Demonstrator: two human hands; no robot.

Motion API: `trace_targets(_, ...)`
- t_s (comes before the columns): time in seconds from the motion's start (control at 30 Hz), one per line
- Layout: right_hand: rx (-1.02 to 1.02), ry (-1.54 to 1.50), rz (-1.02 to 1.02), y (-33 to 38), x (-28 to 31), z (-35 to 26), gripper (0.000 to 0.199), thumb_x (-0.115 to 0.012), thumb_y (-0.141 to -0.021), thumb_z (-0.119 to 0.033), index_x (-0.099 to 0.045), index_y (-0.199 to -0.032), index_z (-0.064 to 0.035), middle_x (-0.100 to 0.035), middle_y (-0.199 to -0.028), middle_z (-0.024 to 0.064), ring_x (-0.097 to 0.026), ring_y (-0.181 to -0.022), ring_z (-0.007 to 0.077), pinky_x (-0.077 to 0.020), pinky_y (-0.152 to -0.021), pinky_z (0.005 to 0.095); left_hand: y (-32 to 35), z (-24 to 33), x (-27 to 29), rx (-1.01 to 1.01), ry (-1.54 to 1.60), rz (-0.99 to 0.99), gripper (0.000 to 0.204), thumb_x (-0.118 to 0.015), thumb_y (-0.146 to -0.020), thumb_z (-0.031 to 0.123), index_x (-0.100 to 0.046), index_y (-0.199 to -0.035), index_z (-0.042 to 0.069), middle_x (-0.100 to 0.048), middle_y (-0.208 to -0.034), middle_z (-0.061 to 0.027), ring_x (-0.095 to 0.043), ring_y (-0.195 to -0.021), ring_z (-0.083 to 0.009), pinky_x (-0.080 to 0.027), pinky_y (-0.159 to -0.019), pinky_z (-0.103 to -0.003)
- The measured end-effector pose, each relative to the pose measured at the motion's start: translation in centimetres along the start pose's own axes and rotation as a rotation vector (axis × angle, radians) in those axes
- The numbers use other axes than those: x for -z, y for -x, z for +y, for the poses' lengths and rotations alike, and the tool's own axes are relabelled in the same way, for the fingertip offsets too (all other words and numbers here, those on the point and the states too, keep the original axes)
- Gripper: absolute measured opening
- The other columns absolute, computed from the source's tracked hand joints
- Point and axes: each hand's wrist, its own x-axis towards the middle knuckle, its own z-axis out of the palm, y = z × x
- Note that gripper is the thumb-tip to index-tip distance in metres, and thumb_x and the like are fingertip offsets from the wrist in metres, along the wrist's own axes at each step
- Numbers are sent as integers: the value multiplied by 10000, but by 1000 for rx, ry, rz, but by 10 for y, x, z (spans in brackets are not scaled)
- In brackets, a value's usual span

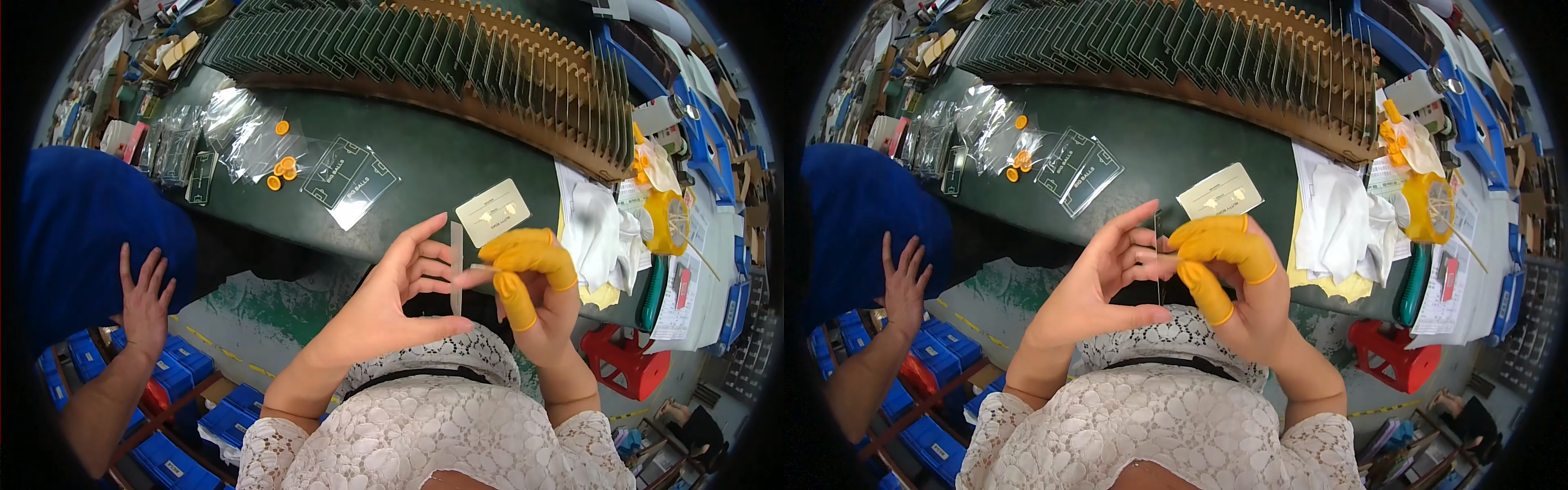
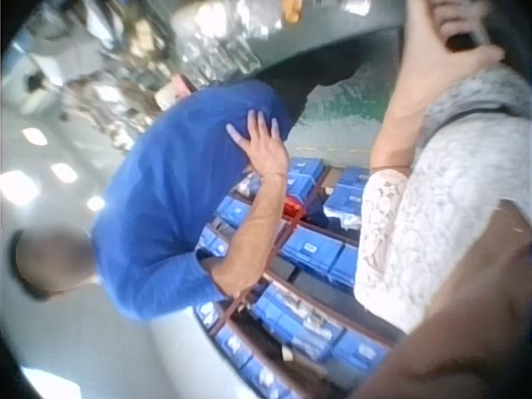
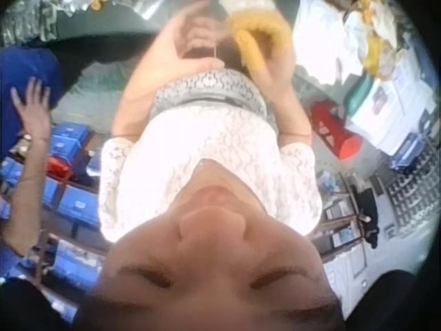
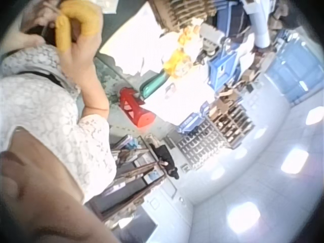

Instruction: The person applies a substance to small rectangular cards using a wooden stick. They hold the card in their left hand and use the stick in their right hand to spread the substance across the surface. The person wipes the stick on a white cloth and continues the process on another card.

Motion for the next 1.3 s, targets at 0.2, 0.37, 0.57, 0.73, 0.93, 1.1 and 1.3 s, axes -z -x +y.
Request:
trace_targets(0.2,101,55,164,-18,4,-2,146,-519,-997,-57,-513,-1131,1,-556,-1192,162,-698,-992,303,-444,-489,185,5,4,-1,18,-22,-8,1080,-845,-663,-64,-220,-1536,53,-504,-1280,-133,-574,-1127,-206,-468,-955,-316)
trace_targets(0.37,16,-11,138,-6,15,-5,161,-535,-990,-32,-508,-1148,-22,-543,-1213,137,-689,-1026,298,-476,-576,203,4,5,1,9,-26,12,1077,-844,-663,-65,-223,-1534,54,-505,-1280,-134,-568,-1129,-201,-464,-956,-312)
trace_targets(0.57,92,-5,47,0,8,-6,240,-551,-957,31,-497,-1189,4,-514,-1231,193,-671,-1047,306,-547,-870,337,1,4,0,14,-21,-12,1062,-837,-671,-64,-226,-1531,46,-502,-1291,-128,-560,-1137,-180,-453,-960,-301)
trace_targets(0.73,125,118,-34,2,5,1,272,-562,-942,49,-499,-1205,19,-495,-1257,220,-656,-1074,292,-545,-936,359,2,7,-2,8,-17,-22,997,-799,-720,-63,-225,-1530,36,-494,-1303,-122,-554,-1130,-172,-445,-960,-294)
trace_targets(0.93,-7,76,-27,6,-1,-10,254,-585,-930,41,-529,-1175,8,-522,-1229,208,-660,-1051,263,-547,-924,331,0,4,0,11,-37,25,885,-762,-814,16,-216,-1510,11,-500,-1240,-114,-548,-1080,-169,-451,-943,-320)
trace_targets(1.1,211,607,175,-9,11,-14,248,-772,-748,26,-664,-964,-29,-607,-897,108,-585,-801,238,-469,-672,310,4,10,0,18,-4,46,822,-717,-828,1,-261,-1512,18,-528,-1272,-134,-581,-1059,-183,-476,-906,-291)
trace_targets(1.3,223,795,87,-6,16,-19,293,-799,-711,7,-693,-974,-66,-596,-853,63,-518,-729,229,-391,-630,331,5,14,-2,15,-16,38,819,-712,-820,-11,-273,-1510,21,-541,-1253,-131,-585,-1043,-179,-479,-887,-284)
